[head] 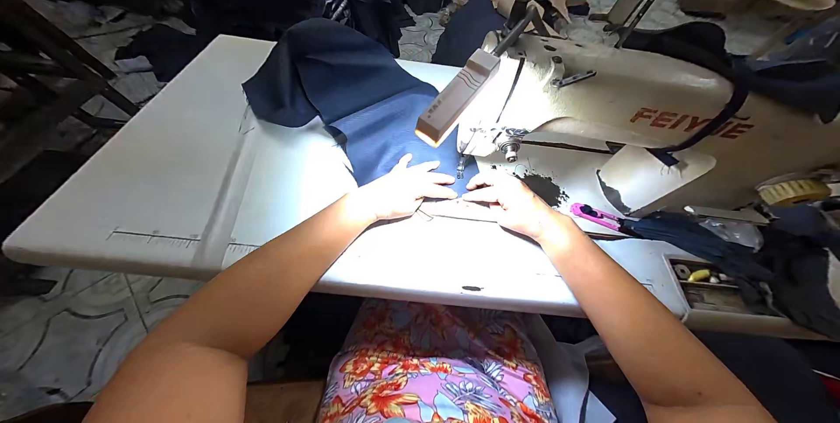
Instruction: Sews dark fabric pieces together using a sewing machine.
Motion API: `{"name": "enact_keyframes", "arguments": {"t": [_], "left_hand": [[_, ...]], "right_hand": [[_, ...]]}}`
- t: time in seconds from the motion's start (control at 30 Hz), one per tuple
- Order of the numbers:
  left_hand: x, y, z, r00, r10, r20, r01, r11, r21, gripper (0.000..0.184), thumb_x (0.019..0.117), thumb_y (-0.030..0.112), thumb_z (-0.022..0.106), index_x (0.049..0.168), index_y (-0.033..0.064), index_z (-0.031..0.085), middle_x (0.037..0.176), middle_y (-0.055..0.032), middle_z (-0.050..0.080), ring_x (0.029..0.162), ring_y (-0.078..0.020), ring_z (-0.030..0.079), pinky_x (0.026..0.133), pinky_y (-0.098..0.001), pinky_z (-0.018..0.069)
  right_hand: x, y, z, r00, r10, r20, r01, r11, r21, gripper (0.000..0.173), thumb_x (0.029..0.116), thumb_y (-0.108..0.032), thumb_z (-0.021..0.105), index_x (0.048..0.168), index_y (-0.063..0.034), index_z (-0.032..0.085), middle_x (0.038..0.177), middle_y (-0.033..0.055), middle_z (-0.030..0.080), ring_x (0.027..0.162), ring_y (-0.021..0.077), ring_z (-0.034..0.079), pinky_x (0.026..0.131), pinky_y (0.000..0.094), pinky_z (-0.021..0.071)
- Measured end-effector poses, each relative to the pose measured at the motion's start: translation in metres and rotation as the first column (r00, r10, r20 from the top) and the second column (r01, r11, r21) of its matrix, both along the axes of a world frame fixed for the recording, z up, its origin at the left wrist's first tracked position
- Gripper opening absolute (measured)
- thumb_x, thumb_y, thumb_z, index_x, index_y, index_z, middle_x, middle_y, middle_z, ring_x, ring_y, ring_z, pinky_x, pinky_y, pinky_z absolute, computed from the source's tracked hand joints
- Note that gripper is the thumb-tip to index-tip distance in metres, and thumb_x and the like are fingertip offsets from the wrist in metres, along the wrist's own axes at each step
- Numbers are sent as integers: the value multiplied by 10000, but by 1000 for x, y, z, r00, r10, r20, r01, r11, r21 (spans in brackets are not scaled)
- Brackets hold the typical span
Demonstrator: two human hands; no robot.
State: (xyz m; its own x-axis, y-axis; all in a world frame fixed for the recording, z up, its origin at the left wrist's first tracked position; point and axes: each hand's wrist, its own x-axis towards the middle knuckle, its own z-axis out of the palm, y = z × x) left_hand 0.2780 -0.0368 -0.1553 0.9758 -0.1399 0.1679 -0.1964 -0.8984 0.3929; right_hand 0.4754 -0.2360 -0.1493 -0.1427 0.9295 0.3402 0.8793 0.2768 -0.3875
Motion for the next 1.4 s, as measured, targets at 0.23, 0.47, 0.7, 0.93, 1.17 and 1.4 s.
{"name": "enact_keyframes", "arguments": {"t": [0.23, 0.47, 0.7, 0.93, 1.17, 1.4], "left_hand": [[31, 30, 7, 995, 60, -77, -56, 997, 55, 513, 978, -24, 495, 1382, 241, 668, 1537, -27, 539, 1505, -376, 361, 1150, -779, 137], [41, 42, 9, 998, 23, -64, -21, 999, 33, 466, 980, 80, 482, 1364, 249, 684, 1497, -49, 577, 1493, -385, 379, 1141, -774, 174], [65, 39, 8, 987, 158, -37, -158, 987, 17, 452, 1047, 310, 386, 1300, 84, 685, 1451, -108, 608, 1490, -332, 402, 1191, -719, 152], [66, 41, -12, 986, 166, -5, -166, 986, 19, 475, 1035, 365, 388, 1357, 153, 666, 1521, -55, 552, 1532, -325, 324, 1190, -736, 98], [61, 36, -8, 980, 181, 80, -181, 983, -8, 448, 1030, 340, 433, 1277, 84, 705, 1445, -122, 609, 1483, -354, 407, 1183, -731, 134], [51, 40, -9, 988, 155, 30, -154, 988, -32, 473, 1031, 340, 437, 1369, 94, 659, 1508, -132, 553, 1485, -372, 396, 1173, -740, 151]], "right_hand": [[3, 8, 12, 964, -240, 111, 243, 970, -19, 335, 885, 66, 602, 1140, -55, 782, 1219, 194, 708, 1182, 393, 648, 1044, 572, 474], [-5, -71, 42, 546, -807, 227, 838, 520, -167, 285, 1027, -126, 586, 1258, -2, 698, 1158, 274, 698, 1076, 473, 674, 893, 670, 513], [11, -103, 38, 393, -859, 328, 892, 270, -362, 425, 1124, -320, 395, 1260, 7, 631, 1107, 312, 690, 1125, 506, 647, 928, 679, 461], [-8, -89, 37, 435, -873, 220, 900, 413, -139, 381, 1053, -260, 582, 1239, 65, 653, 1107, 330, 674, 1048, 497, 668, 899, 647, 506], [-24, 2, 21, 663, -647, -375, 684, 728, -47, 226, 879, -90, 790, 1063, 32, 742, 1095, 194, 704, 986, 253, 682, 870, 394, 570], [-46, 49, 18, 430, -737, -521, 747, 615, -252, 228, 876, -134, 811, 953, 49, 700, 954, 141, 695, 918, 191, 645, 877, 394, 518]]}}
